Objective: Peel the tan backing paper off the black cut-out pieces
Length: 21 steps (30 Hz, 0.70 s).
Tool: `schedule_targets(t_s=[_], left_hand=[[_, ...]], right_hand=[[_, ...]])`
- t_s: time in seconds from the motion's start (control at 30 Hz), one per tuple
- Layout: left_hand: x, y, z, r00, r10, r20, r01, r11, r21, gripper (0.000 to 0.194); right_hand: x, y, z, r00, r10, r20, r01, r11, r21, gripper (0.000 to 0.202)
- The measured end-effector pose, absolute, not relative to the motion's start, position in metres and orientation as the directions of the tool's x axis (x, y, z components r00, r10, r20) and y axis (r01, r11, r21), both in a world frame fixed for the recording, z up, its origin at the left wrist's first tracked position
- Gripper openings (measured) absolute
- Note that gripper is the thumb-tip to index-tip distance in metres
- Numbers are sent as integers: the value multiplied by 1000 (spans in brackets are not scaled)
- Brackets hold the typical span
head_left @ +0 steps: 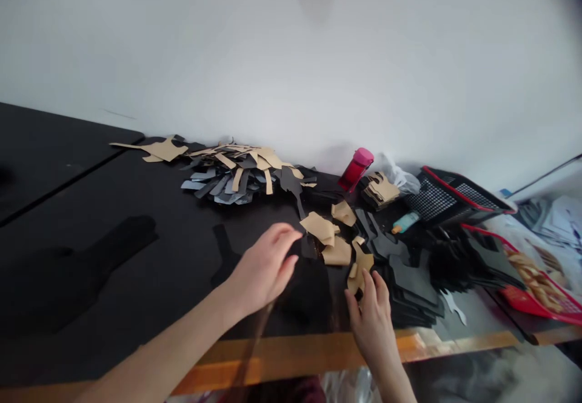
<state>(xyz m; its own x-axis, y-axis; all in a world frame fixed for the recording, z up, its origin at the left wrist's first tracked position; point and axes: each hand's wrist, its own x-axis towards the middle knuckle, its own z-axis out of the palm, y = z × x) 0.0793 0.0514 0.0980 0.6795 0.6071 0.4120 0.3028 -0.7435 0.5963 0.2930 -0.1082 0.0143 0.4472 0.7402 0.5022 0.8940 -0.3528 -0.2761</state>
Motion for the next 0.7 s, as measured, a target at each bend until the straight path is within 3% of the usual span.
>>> schedule_targets(t_s=[0.17,0.27,0.33,0.5,0.7], left_hand=[[146,89,93,776,560,291,359,-770,527,28],[145,91,84,740,604,297,401,-749,527,26],[129,85,82,710,634,305,428,-733,529,26],[56,49,73,586,730,353,499,-668,553,26],[-20,9,39,338,847,410,605,-529,595,23]], right_hand=[[300,-93,44,403,747,529,911,-272,-310,43],[300,-39,67,282,861,424,913,-105,-394,36],[298,15,75,242,919,310,902,-95,-422,33],[289,138,66,380,909,169,853,-274,-445,39],[298,167,64,485,869,94,779,-381,-499,29]])
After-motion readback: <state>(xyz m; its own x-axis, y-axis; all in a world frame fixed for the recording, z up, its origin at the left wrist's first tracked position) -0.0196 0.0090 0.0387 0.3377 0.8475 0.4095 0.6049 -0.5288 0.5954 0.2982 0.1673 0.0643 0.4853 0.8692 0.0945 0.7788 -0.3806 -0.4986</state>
